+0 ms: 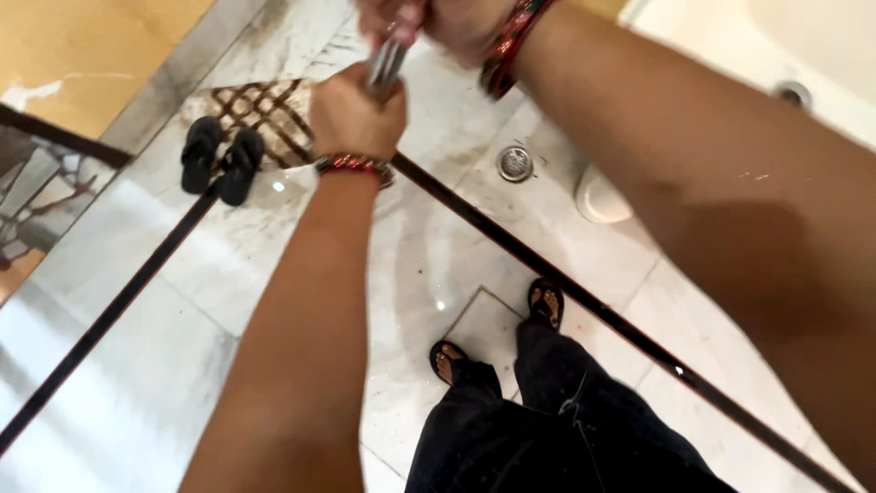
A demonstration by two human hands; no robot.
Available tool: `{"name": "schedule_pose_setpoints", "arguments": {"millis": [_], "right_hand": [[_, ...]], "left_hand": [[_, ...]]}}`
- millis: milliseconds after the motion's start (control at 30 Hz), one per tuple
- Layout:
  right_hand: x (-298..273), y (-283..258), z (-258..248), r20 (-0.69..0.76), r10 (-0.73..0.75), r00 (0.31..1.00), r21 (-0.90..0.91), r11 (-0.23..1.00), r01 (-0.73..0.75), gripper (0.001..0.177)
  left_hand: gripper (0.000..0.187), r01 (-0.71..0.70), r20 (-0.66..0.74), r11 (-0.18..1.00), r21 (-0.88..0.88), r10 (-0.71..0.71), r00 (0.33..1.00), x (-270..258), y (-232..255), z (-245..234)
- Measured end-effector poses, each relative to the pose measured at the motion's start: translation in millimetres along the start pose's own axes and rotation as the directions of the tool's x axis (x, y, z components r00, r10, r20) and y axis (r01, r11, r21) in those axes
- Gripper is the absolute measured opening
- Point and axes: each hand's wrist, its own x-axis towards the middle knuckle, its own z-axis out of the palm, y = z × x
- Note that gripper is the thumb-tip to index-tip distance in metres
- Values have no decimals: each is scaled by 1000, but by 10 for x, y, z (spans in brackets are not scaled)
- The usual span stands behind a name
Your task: The person cleans a sink basin using a cloth and water, then uses a squeegee to push water into a floor drain before washing their hands with soap.
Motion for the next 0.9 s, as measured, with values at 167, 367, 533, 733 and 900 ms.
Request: {"name": "schedule_pose_setpoints", "arguments": {"millis": [167, 367, 533, 733, 900], "right_hand": [[444, 401, 932, -93, 171, 981, -206, 960, -187, 15], [228, 1054, 1341, 219, -5, 976, -132, 991, 35, 36], [51, 1190, 941, 318, -77, 945, -73, 992, 105, 24], [-252, 582, -174, 78, 168, 983, -100, 982, -160, 17], [-676, -183, -826, 18, 91, 996, -86, 992, -89, 28]], "left_hand": [[29, 53, -38, 957, 285, -44, 998, -393, -706, -582], [26, 462, 22, 827, 320, -494, 869, -1012, -1167, -709], [19, 484, -96, 868, 111, -476, 874, -1142, -1283, -69], [10, 303, -86, 947, 107, -295, 952, -576, -743, 929], [19, 324, 97, 943, 71, -330, 939, -121, 166, 1562]]}}
